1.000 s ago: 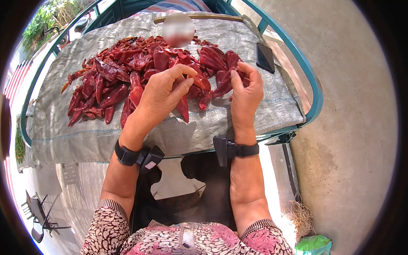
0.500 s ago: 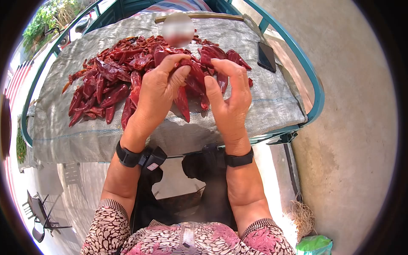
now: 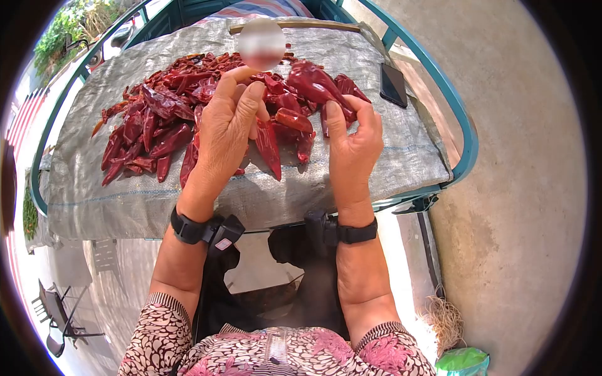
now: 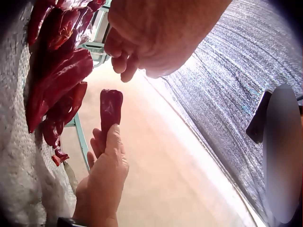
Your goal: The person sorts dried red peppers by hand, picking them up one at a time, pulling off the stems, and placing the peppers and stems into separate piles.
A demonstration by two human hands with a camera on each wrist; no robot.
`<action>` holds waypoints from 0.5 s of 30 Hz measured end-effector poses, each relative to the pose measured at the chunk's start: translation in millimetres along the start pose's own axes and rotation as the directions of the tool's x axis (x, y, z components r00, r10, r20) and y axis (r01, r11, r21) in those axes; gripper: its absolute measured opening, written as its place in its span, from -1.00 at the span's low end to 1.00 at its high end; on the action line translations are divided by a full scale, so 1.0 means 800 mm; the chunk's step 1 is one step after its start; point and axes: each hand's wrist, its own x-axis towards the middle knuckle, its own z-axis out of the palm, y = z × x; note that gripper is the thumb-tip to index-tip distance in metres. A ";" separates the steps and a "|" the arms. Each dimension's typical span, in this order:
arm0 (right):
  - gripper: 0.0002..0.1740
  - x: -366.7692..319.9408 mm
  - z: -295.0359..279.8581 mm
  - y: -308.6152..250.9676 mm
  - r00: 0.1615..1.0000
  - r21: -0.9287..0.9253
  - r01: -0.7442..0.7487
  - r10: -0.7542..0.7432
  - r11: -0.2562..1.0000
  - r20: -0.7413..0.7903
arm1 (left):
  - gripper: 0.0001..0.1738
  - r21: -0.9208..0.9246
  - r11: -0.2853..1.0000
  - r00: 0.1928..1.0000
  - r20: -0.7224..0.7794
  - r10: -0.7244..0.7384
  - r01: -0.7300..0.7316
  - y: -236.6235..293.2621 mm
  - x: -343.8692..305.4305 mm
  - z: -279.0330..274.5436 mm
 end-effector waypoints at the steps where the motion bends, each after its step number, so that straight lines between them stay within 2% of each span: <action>1: -0.64 0.003 0.000 0.007 1.000 -0.086 -0.006 0.005 0.996 -0.013 | -0.64 0.002 1.000 1.000 -0.025 0.014 -0.014 -0.005 0.000 0.001; 2: -0.64 0.006 -0.001 0.013 1.000 -0.171 -0.015 0.010 0.985 -0.025 | -0.65 0.003 1.000 0.998 -0.050 0.028 -0.028 -0.011 0.001 0.001; 4: -0.63 0.011 -0.002 0.028 0.994 -0.436 0.105 -0.111 0.894 0.011 | -0.66 0.034 0.998 0.994 -0.093 0.054 -0.051 -0.020 0.000 0.003; 6: -0.63 0.007 -0.001 0.032 0.983 -0.447 0.186 -0.166 0.875 0.083 | -0.67 0.094 0.993 0.989 -0.125 0.077 -0.066 -0.027 0.000 0.006; 7: -0.63 0.005 0.000 0.032 0.974 -0.449 0.224 -0.192 0.865 0.118 | -0.68 0.136 0.983 0.980 -0.137 0.145 -0.126 -0.033 0.000 0.007; 9: -0.66 0.009 -0.002 0.031 0.985 -0.428 0.166 -0.166 0.888 0.038 | -0.69 0.222 0.945 0.949 -0.150 0.277 -0.241 -0.040 0.000 0.010; 10: -0.67 0.011 -0.003 0.031 0.988 -0.417 0.137 -0.152 0.898 -0.002 | -0.70 0.190 0.955 0.954 -0.152 0.257 -0.227 -0.040 -0.002 0.010; 13: -0.70 0.011 -0.006 0.034 0.997 -0.542 0.039 0.006 0.840 0.080 | -0.73 0.126 0.974 0.966 -0.158 0.206 -0.187 -0.035 -0.005 0.010; 15: -0.70 0.008 -0.003 0.043 0.991 -0.564 0.067 0.012 0.823 0.135 | -0.75 0.124 0.979 0.971 -0.161 0.179 -0.160 -0.036 -0.006 0.010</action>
